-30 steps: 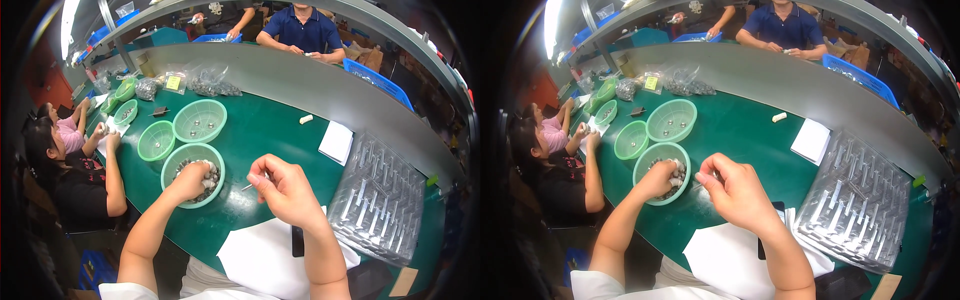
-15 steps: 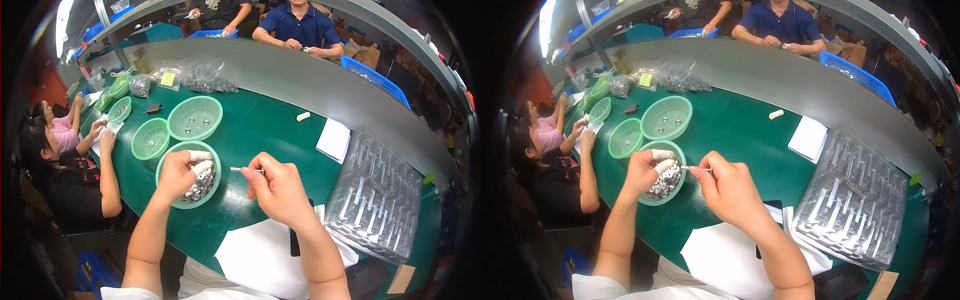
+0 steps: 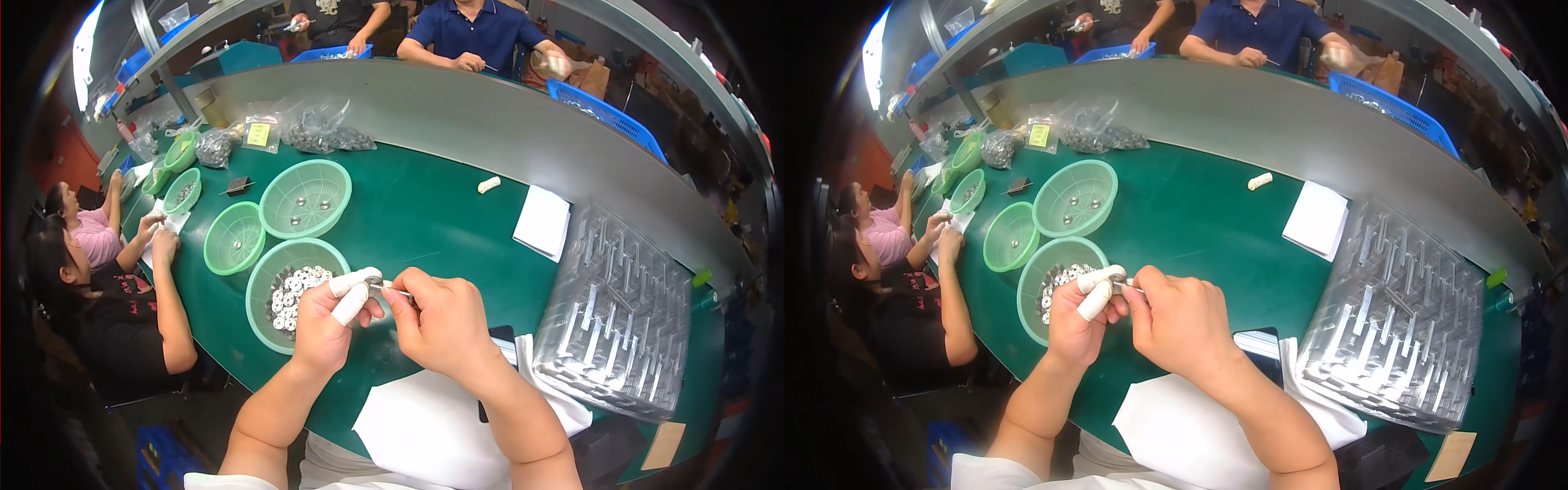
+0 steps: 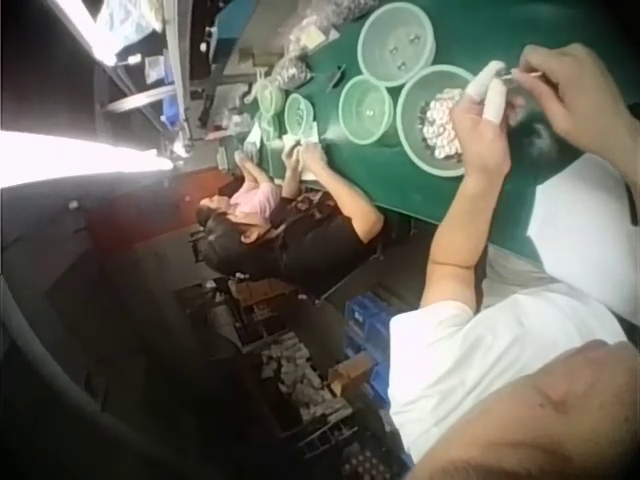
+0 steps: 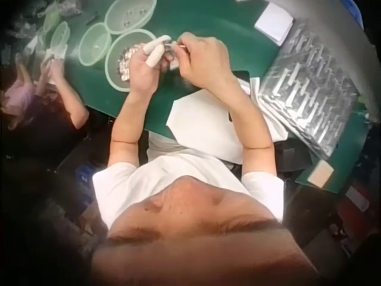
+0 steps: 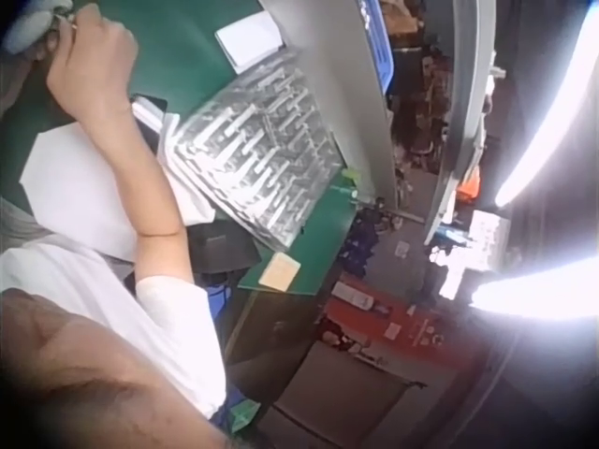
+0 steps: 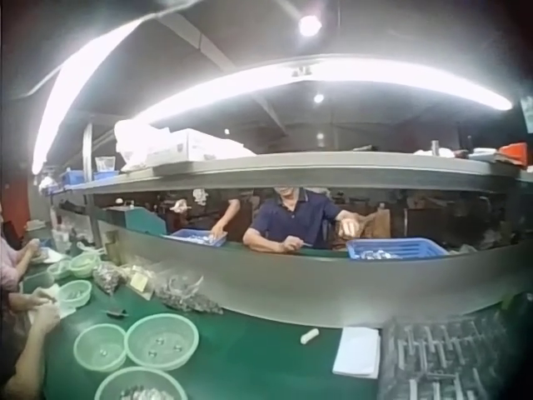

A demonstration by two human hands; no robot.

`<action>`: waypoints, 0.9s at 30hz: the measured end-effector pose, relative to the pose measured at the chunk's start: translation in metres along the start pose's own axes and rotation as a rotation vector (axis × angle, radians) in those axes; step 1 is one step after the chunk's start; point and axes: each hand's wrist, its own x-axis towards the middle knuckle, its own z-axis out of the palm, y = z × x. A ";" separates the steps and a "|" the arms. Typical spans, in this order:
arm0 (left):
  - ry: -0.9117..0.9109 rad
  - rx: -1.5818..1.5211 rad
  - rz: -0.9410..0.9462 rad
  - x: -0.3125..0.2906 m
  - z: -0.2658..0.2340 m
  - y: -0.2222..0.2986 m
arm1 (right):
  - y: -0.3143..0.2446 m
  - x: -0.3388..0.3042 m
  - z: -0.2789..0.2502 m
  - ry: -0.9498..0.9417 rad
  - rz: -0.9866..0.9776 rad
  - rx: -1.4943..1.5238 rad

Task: Picking up small white rings from a bowl and manually placing them onto a component using a thin metal tool.

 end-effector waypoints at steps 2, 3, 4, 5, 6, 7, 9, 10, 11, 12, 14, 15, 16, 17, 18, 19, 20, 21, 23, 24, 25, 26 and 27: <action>0.008 0.061 0.032 -0.003 0.004 0.000 | 0.000 0.000 0.001 0.008 -0.012 -0.038; 0.008 0.121 0.066 -0.004 0.005 -0.001 | 0.000 -0.001 0.002 0.035 -0.016 -0.085; 0.009 0.121 0.067 -0.005 0.007 -0.003 | 0.000 -0.002 0.002 0.063 -0.020 -0.132; -0.002 0.199 0.124 -0.006 0.010 -0.005 | 0.001 -0.002 0.003 0.063 -0.022 -0.131; -0.013 0.277 0.178 -0.008 0.012 -0.006 | 0.000 -0.003 0.003 0.066 -0.020 -0.161; -0.041 0.406 0.260 -0.008 0.011 -0.007 | 0.000 -0.003 0.003 0.070 -0.018 -0.191; -0.039 0.615 0.418 -0.008 0.011 -0.006 | 0.000 -0.003 0.003 0.079 -0.048 -0.202; -0.036 0.822 0.576 -0.007 0.010 -0.006 | -0.001 -0.003 0.005 0.086 -0.078 -0.215; -0.036 0.819 0.576 -0.008 0.007 -0.005 | 0.000 -0.003 0.006 0.085 -0.077 -0.218; -0.063 0.751 0.513 -0.007 0.006 -0.004 | 0.003 -0.003 0.005 0.077 -0.066 -0.192; -0.090 0.684 0.450 -0.006 0.005 -0.004 | 0.005 -0.003 0.004 0.070 -0.054 -0.166; -0.086 0.686 0.452 -0.006 0.005 -0.005 | 0.005 -0.003 0.004 0.058 -0.026 -0.113; -0.082 0.688 0.454 -0.005 0.005 -0.005 | 0.005 -0.003 0.003 0.046 0.001 -0.061; -0.083 0.688 0.454 -0.005 0.005 -0.005 | 0.005 -0.002 0.003 0.047 0.000 -0.060; -0.079 0.784 0.540 -0.005 0.005 -0.005 | 0.005 -0.002 0.003 0.039 0.012 -0.030; -0.075 0.879 0.625 -0.005 0.005 -0.006 | 0.004 -0.002 0.002 0.031 0.024 0.000; -0.077 0.877 0.625 -0.005 0.005 -0.007 | 0.006 -0.002 0.002 0.031 0.026 -0.002; -0.066 0.769 0.525 -0.004 0.004 -0.007 | 0.007 -0.001 0.002 0.026 0.008 0.003; -0.054 0.661 0.427 -0.004 0.000 -0.007 | 0.007 0.001 -0.002 0.021 -0.012 0.009; -0.047 0.669 0.457 -0.003 -0.004 -0.007 | 0.006 0.003 -0.008 -0.061 0.054 0.123; -0.040 0.676 0.487 -0.002 -0.007 -0.007 | 0.005 0.004 -0.014 -0.144 0.119 0.236; -0.038 0.677 0.488 0.000 -0.008 -0.004 | 0.004 0.006 -0.019 -0.146 0.117 0.237; -0.090 0.737 0.548 0.002 -0.006 0.001 | 0.003 0.006 -0.024 -0.218 0.200 0.311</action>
